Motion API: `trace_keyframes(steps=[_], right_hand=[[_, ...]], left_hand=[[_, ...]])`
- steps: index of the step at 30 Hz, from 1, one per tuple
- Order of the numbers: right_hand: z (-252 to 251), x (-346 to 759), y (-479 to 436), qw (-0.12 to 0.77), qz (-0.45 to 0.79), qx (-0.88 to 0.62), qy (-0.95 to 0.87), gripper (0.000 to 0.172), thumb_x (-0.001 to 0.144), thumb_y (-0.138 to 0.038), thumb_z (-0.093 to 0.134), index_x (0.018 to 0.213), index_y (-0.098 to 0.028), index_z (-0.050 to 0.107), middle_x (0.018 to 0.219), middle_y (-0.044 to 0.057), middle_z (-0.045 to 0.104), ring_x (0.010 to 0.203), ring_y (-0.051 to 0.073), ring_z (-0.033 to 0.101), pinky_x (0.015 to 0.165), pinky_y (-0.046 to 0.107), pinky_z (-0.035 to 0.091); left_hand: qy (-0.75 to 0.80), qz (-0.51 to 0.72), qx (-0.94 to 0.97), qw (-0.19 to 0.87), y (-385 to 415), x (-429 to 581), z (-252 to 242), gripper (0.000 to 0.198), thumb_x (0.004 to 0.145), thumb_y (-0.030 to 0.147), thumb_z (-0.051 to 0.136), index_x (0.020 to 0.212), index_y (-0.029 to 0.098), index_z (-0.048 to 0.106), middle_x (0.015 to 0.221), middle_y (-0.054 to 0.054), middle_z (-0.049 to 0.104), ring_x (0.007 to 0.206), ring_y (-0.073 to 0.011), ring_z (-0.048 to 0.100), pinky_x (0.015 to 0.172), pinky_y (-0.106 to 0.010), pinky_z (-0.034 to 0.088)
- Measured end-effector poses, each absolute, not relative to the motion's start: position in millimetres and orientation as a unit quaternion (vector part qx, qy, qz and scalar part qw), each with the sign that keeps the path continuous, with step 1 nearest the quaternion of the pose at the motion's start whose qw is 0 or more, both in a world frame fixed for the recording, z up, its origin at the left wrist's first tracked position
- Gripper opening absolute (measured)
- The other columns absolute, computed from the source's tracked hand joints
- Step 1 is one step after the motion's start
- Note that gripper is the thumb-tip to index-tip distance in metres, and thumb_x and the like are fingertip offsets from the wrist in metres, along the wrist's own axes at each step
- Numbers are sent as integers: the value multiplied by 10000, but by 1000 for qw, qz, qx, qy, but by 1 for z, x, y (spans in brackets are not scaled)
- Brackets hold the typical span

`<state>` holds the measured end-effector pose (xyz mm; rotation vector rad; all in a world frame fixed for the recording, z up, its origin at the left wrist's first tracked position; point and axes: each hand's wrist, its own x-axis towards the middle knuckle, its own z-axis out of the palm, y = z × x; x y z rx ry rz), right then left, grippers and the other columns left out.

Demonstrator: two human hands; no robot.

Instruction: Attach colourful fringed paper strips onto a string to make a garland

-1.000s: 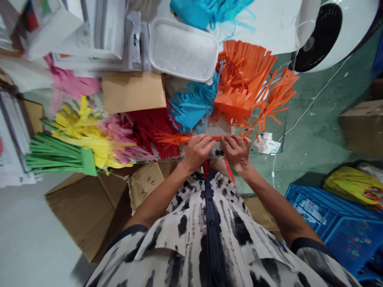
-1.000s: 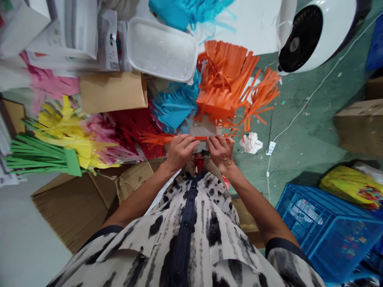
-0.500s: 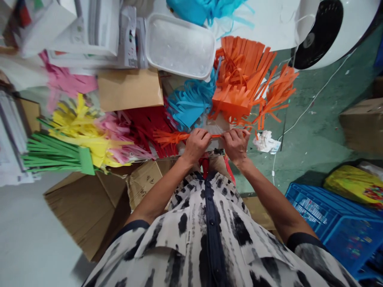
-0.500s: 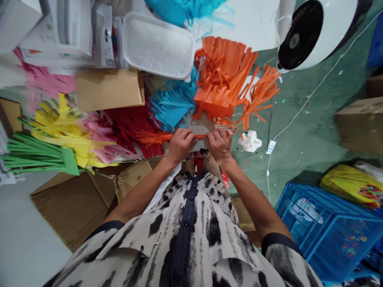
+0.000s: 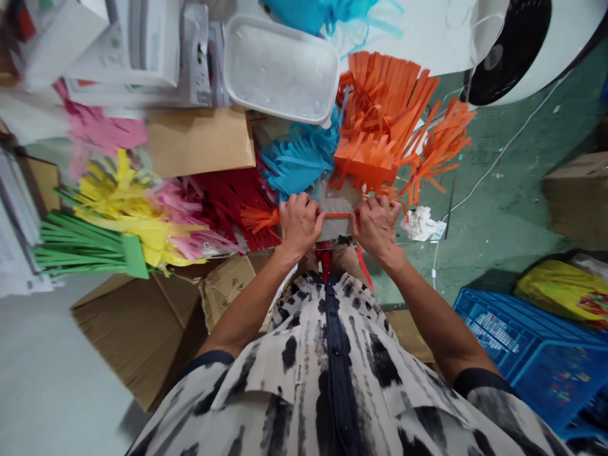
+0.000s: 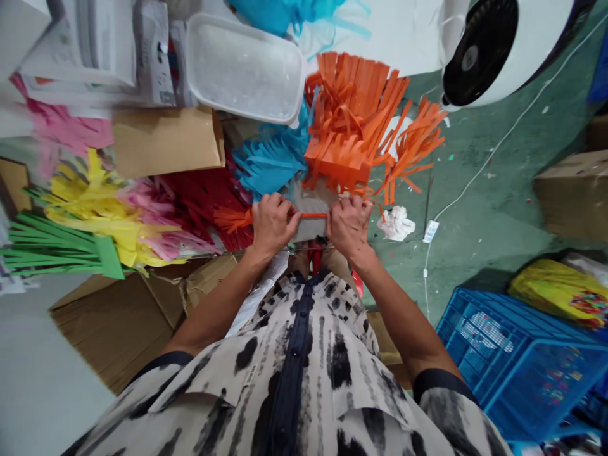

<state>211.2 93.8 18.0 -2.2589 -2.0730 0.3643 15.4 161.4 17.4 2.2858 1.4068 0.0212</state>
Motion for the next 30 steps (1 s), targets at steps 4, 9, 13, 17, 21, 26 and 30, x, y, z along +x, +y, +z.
trace_keyframes(steps=[4, 9, 13, 17, 21, 26, 30], right_hand=[[11, 205, 87, 52, 87, -717, -690, 248, 1049, -221, 477, 999, -220, 720, 1017, 112, 733, 1124, 311, 564, 1005, 501, 270], [-8, 216, 65, 70, 102, -665, -736, 279, 1103, -245, 482, 1142, -311, 751, 1106, 40, 781, 1159, 235, 605, 1053, 465, 236], [-13, 239, 44, 67, 86, -672, -733, 352, 1091, -189, 476, 1251, -354, 743, 1215, 40, 777, 1221, 229, 596, 1057, 467, 230], [-4, 236, 42, 75, 50, -699, -709, 321, 1039, -184, 547, 1226, -335, 760, 1265, 61, 759, 1256, 263, 574, 1087, 500, 221], [-1, 211, 56, 66, 87, -671, -733, 336, 1078, -217, 502, 1307, -325, 723, 1274, 58, 758, 1241, 255, 556, 1086, 480, 205], [-7, 206, 68, 69, 117, -626, -768, 329, 1114, -235, 445, 1286, -294, 719, 1270, 46, 762, 1235, 230, 545, 1082, 443, 201], [-3, 214, 78, 60, 129, -605, -783, 287, 1103, -265, 476, 1245, -296, 724, 1255, 57, 760, 1216, 229, 561, 1091, 445, 224]], left_hand=[[463, 41, 856, 228, 149, 22, 14, 247, 1067, 301, 503, 1205, 259, 704, 1194, -111, 729, 1152, -312, 594, 991, -495, 390], [356, 31, 893, 275, 140, 11, -4, 360, 1095, 267, 437, 1342, 319, 694, 1320, -82, 737, 1212, -278, 610, 1009, -485, 400], [326, 35, 905, 272, 143, -4, -8, 415, 1082, 229, 441, 1430, 312, 651, 1396, -99, 706, 1269, -283, 599, 1055, -499, 401], [329, 45, 905, 267, 143, 1, -4, 391, 1072, 237, 457, 1393, 261, 678, 1354, -123, 720, 1243, -297, 605, 1043, -503, 407], [353, 41, 897, 262, 142, 12, -3, 356, 1087, 270, 439, 1290, 222, 728, 1241, -141, 749, 1164, -286, 620, 968, -475, 430], [367, 52, 889, 270, 136, 9, -4, 338, 1099, 318, 453, 1234, 234, 751, 1151, -117, 755, 1075, -251, 625, 878, -414, 444], [428, 87, 856, 277, 128, 6, -5, 316, 1091, 350, 495, 1076, 248, 793, 1056, -87, 757, 1000, -232, 635, 876, -390, 459]])
